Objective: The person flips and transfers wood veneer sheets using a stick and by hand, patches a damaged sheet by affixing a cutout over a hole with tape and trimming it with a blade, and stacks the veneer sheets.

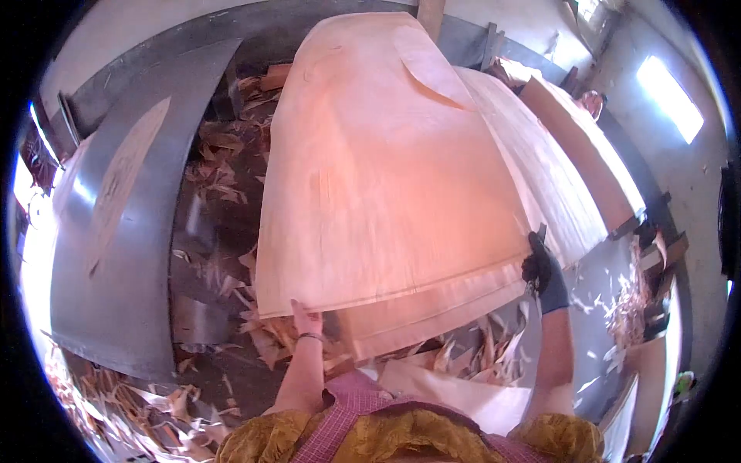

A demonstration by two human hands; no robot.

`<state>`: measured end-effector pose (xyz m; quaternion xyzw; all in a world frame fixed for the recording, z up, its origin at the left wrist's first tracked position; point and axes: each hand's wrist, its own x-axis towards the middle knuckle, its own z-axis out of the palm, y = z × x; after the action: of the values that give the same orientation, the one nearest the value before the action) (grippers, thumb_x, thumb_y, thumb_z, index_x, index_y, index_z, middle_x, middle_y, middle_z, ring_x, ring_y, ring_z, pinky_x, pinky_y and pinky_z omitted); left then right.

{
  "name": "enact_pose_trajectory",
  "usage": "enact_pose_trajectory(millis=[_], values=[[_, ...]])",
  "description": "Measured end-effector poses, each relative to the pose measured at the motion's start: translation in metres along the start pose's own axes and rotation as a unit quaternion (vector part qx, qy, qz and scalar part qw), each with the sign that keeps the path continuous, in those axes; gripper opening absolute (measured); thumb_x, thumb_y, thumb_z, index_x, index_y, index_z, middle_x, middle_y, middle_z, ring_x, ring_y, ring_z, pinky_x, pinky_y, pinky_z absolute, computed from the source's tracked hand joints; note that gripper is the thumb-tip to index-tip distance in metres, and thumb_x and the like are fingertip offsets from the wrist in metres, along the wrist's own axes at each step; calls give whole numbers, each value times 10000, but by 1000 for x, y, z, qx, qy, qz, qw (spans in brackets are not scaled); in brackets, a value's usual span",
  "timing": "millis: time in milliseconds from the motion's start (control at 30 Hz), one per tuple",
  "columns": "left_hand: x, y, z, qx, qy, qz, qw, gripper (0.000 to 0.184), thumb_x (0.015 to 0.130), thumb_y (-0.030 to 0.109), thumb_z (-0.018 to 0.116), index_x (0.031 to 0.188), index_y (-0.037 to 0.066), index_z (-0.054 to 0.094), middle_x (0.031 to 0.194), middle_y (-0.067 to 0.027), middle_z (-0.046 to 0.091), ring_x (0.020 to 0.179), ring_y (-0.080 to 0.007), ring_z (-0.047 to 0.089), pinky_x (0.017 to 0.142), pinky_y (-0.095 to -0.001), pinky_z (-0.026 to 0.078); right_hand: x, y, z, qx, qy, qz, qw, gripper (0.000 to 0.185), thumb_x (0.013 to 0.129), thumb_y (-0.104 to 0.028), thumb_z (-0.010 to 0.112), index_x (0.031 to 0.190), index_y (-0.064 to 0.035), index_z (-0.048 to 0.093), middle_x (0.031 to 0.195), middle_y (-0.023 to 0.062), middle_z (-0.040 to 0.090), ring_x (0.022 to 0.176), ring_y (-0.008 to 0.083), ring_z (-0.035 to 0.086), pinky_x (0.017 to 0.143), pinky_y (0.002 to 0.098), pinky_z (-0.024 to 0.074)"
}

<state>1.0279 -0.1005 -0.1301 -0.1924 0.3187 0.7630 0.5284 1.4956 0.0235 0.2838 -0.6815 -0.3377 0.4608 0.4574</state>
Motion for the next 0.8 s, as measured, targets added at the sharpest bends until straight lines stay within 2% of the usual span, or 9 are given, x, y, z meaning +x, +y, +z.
enact_pose_trajectory(millis=[100, 200, 233, 433, 533, 633, 733, 767, 800], values=[[16, -29, 25, 10, 66, 102, 993, 298, 930, 404, 594, 943, 107, 620, 880, -5, 678, 775, -124, 648, 688, -280, 572, 59, -4, -50, -2, -49, -7, 999, 332, 866, -453, 684, 843, -180, 496, 490, -49, 390, 362, 79, 380, 336, 256, 296], [-27, -42, 82, -35, 42, 85, 995, 221, 928, 342, 603, 909, 121, 611, 858, 1, 673, 755, -121, 634, 665, -268, 556, 99, -8, -86, -8, -18, 21, 1000, 360, 848, -479, 693, 888, -163, 526, 505, -44, 416, 363, 85, 395, 338, 254, 310], [-40, -49, 89, -15, 3, 53, 998, 192, 923, 303, 603, 886, 115, 598, 879, -1, 675, 776, -122, 633, 668, -274, 551, 114, -11, -108, -14, -41, 2, 999, 391, 828, -501, 705, 925, -158, 543, 517, -45, 426, 364, 82, 397, 335, 254, 306], [-69, -113, 128, 109, 70, 107, 986, 191, 930, 294, 577, 841, 125, 583, 781, 21, 625, 681, -129, 591, 646, -298, 545, 213, 1, -195, -49, -54, -4, 997, 407, 825, -513, 704, 913, -154, 533, 529, -31, 448, 367, 82, 414, 340, 248, 319], [-127, -165, 191, 13, 70, 112, 991, 168, 937, 274, 565, 862, 125, 584, 747, 30, 592, 667, -127, 564, 620, -294, 521, 267, 17, -235, -56, -65, -8, 996, 405, 825, -514, 704, 884, -158, 520, 530, -27, 457, 364, 81, 417, 339, 246, 321], [-51, -195, 126, 134, 49, 159, 977, 176, 942, 288, 566, 927, 116, 600, 775, 27, 620, 678, -135, 586, 584, -305, 513, 325, 36, -264, -38, -87, -12, 995, 406, 821, -513, 709, 849, -154, 522, 516, -31, 450, 358, 77, 408, 334, 243, 315], [-65, -232, 115, 188, 63, 200, 960, 238, 944, 340, 558, 977, 108, 599, 806, 24, 623, 696, -137, 615, 585, -266, 500, 355, 64, -296, -48, -75, -45, 995, 335, 867, -465, 676, 827, -161, 542, 519, -48, 447, 360, 65, 391, 341, 234, 303], [-81, -243, 99, 198, 46, 210, 956, 267, 944, 358, 558, 1016, 105, 601, 861, 8, 634, 767, -150, 625, 635, -283, 518, 365, 85, -311, -48, -54, -21, 997, 291, 882, -440, 663, 888, -158, 595, 515, -61, 439, 370, 63, 396, 347, 235, 300], [-95, -251, 91, 206, 28, 221, 953, 300, 944, 376, 559, 1054, 101, 603, 915, -9, 646, 838, -163, 636, 685, -301, 536, 378, 108, -329, -4, -63, -44, 997, 262, 892, -399, 660, 934, -141, 643, 533, -58, 469, 388, 65, 419, 358, 237, 308]])
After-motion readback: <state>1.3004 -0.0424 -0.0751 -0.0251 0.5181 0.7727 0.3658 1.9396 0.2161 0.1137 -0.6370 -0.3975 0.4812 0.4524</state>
